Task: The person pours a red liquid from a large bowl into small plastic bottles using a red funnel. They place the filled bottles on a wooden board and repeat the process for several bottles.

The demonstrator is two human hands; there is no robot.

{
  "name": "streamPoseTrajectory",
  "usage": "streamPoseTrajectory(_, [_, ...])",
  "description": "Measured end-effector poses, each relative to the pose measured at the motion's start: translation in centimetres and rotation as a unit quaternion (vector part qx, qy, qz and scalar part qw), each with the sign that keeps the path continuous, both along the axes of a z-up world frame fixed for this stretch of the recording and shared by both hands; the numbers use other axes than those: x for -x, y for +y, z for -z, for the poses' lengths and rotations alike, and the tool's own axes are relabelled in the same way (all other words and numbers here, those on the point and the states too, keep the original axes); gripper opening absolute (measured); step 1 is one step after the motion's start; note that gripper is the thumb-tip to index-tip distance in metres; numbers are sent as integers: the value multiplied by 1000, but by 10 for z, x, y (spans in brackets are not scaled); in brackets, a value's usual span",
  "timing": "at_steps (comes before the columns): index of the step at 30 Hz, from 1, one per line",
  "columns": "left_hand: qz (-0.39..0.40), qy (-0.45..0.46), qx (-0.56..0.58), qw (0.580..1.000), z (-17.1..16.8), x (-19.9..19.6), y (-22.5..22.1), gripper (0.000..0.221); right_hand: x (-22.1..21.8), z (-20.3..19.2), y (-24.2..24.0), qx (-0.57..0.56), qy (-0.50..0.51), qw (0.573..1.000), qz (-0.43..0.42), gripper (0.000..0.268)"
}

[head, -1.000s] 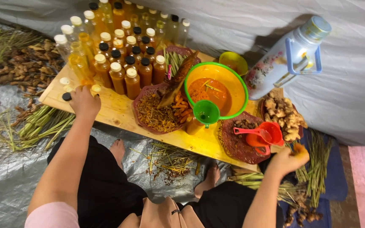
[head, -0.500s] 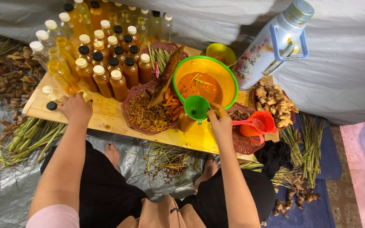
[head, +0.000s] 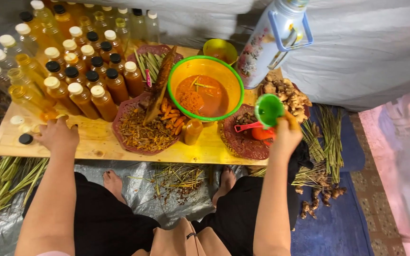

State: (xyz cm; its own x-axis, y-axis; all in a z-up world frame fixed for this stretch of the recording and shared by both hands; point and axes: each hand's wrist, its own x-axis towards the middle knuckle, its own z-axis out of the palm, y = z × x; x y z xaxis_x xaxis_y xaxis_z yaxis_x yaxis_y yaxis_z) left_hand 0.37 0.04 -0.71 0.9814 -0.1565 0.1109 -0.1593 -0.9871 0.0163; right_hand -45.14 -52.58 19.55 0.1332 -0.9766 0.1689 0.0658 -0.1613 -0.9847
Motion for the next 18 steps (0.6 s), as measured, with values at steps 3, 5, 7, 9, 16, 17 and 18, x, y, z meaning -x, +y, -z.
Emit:
streamPoseTrajectory(3, [3, 11, 31, 999, -1, 2, -2, 51, 34, 27, -35, 16, 40, 997, 56, 23])
streamPoseTrajectory(5, [-5, 26, 22, 999, -3, 0, -4, 51, 40, 30, -35, -10, 48, 997, 55, 22])
streamPoseTrajectory(7, [-14, 40, 11, 999, -2, -2, -4, 52, 42, 35, -37, -38, 55, 996, 53, 22])
streamPoseTrajectory(9, [-5, -2, -2, 1000, 2, -2, 0, 48, 41, 44, -40, -58, 51, 997, 26, 27])
streamPoseTrajectory(16, [-29, 26, -19, 999, -11, -1, -7, 51, 37, 55, -36, 68, 171, 978, 98, 33])
streamPoseTrajectory(17, [-32, 42, -20, 998, -14, -1, -8, 49, 37, 49, -29, 81, 172, 976, 103, 30])
streamPoseTrajectory(18, [-35, 58, -20, 998, -17, -1, -8, 47, 37, 43, -22, 93, 173, 975, 107, 29])
